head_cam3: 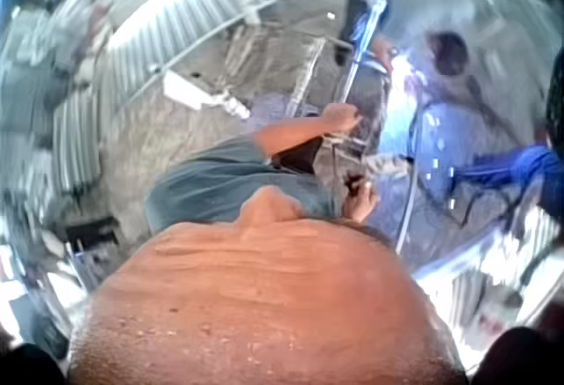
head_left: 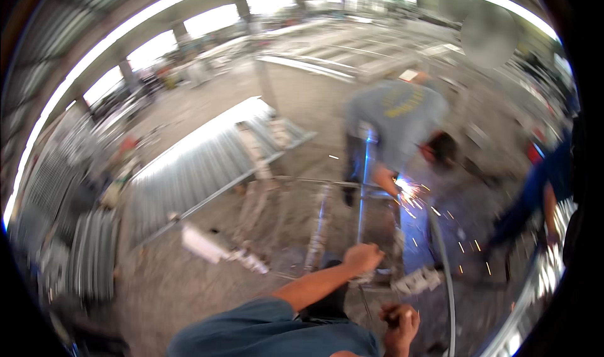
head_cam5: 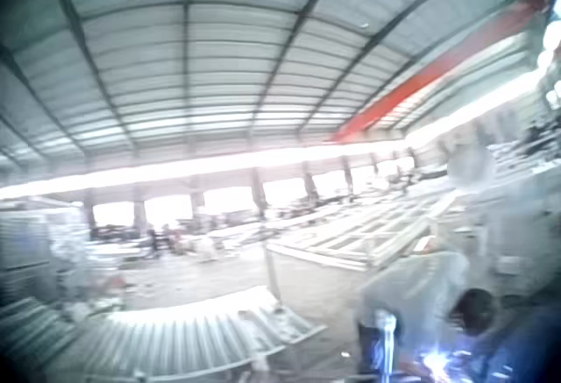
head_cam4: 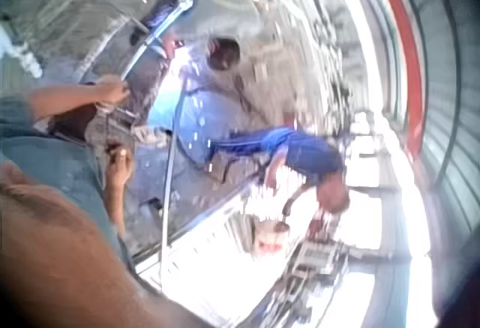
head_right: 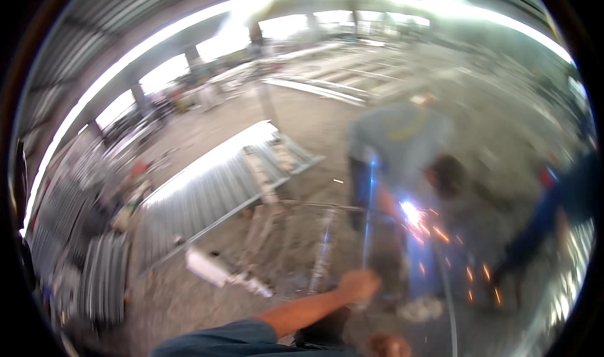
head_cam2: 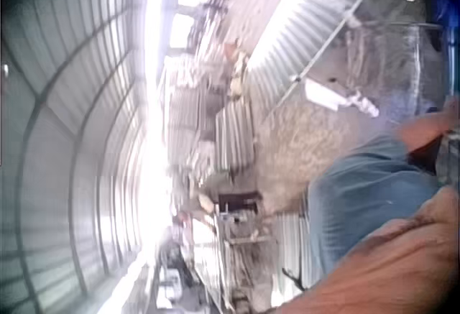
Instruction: The person welds metal frame components using a handheld welding torch, creating bright sparks as they join metal pieces. They move along the frame, welding different sections while other workers are visible in the background.
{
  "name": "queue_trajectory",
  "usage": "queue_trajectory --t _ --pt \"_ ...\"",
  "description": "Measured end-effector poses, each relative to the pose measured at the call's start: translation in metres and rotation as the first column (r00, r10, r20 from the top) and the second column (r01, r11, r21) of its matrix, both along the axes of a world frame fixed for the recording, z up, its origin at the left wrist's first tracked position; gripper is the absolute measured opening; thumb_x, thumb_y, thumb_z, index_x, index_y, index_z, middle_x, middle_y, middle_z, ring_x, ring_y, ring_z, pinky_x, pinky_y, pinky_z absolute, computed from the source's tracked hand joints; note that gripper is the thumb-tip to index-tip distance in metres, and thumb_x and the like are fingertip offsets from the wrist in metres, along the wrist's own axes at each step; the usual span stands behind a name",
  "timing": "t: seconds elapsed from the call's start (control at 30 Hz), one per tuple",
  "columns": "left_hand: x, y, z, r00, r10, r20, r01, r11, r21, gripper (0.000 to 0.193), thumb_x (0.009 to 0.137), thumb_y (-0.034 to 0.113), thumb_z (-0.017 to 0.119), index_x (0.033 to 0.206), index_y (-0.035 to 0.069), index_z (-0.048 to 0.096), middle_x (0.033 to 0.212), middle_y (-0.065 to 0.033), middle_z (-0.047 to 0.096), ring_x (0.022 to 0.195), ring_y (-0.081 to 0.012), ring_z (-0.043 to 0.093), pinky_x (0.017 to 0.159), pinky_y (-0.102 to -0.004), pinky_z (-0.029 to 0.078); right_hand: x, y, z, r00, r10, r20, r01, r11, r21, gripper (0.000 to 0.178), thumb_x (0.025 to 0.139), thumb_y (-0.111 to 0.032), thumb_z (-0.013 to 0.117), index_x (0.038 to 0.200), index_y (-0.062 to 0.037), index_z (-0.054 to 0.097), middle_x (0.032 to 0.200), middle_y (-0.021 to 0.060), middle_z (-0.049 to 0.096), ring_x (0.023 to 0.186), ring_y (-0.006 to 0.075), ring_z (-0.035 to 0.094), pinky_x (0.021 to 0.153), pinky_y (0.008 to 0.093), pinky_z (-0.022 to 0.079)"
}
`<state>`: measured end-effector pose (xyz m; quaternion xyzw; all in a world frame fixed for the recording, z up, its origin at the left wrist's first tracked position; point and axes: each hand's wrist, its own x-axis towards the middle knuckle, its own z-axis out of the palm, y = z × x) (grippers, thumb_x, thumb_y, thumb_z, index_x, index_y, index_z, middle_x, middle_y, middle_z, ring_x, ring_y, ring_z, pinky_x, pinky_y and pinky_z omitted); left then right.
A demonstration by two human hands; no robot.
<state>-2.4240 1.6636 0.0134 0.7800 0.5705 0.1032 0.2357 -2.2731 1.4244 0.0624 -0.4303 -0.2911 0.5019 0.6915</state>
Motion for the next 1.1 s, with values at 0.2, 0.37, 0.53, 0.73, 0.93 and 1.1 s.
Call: queue_trajectory --t 0.2,0.37,0.53,0.73,0.93,1.1 --pt "-0.007 -0.006 -0.024 0.991 0.087 0.097 -0.09 0.996 0.028 0.042 0.095 0.04 0.059 0.094 0.001 0.074 0.093 -0.0237 0.074 0.089 -0.0425 0.073 0.079 -0.0558 0.057 -0.002 0.013 -0.008 0.993 0.03 -0.114 -0.085 0.856 -0.509 0.03 0.101 -0.034 0.066 0.091 -0.0077 0.055 0.09 0.0097 0.063 0.072 0.0218 0.054 0.068 0.04 0.051" --pt "-0.005 -0.008 -0.023 0.988 0.121 0.093 -0.118 0.992 -0.038 0.039 0.093 0.039 0.062 0.094 0.002 0.076 0.09 -0.0215 0.075 0.087 -0.0422 0.073 0.078 -0.0549 0.059 0.005 0.029 -0.024 0.971 0.219 -0.099 -0.238 0.821 -0.519 0.036 0.098 -0.037 0.068 0.111 -0.0065 0.052 0.109 0.0129 0.06 0.093 0.0275 0.054 0.083 0.0423 0.047" --pt "-0.002 -0.011 -0.012 0.983 0.155 0.102 -0.158 0.987 0.017 0.04 0.092 0.04 0.062 0.09 0.003 0.077 0.089 -0.0225 0.074 0.087 -0.0422 0.073 0.077 -0.0554 0.058 -0.001 0.042 -0.022 0.952 0.285 -0.114 -0.303 0.813 -0.497 0.036 0.097 -0.035 0.068 0.113 -0.0068 0.052 0.111 0.0129 0.059 0.094 0.0282 0.055 0.083 0.0417 0.047" --pt "-0.018 -0.016 -0.004 0.994 0.1 0.048 -0.097 0.994 -0.049 0.045 0.093 0.045 0.057 0.095 0.005 0.077 0.096 -0.0224 0.075 0.094 -0.042 0.073 0.081 -0.0559 0.057 -0.042 0.037 0.052 0.964 0.179 -0.195 -0.24 0.902 -0.358 0.023 0.093 -0.016 0.068 0.076 -0.0059 0.057 0.08 0.0126 0.068 0.064 0.0211 0.061 0.057 0.0373 0.05" --pt "-0.002 0.022 -0.02 0.994 0.073 -0.085 -0.078 0.996 -0.049 0.048 0.097 0.051 0.054 0.105 0.007 0.074 0.101 -0.0214 0.075 0.098 -0.0409 0.072 0.085 -0.054 0.057 -0.011 0.058 0.003 0.947 0.166 -0.275 -0.28 0.844 -0.457 0.027 0.099 -0.022 0.069 0.081 -0.0035 0.063 0.083 0.0131 0.07 0.071 0.0233 0.067 0.065 0.0364 0.054" --pt "0.002 0.003 -0.021 0.994 0.026 -0.108 -0.029 0.999 -0.027 0.049 0.1 0.051 0.053 0.11 0.008 0.074 0.103 -0.0194 0.075 0.098 -0.0397 0.071 0.085 -0.0528 0.057 -0.011 0.035 -0.014 0.947 0.059 -0.315 -0.204 0.87 -0.448 0.03 0.101 -0.025 0.069 0.081 -0.0038 0.062 0.084 0.0118 0.071 0.072 0.0206 0.067 0.068 0.0364 0.055"
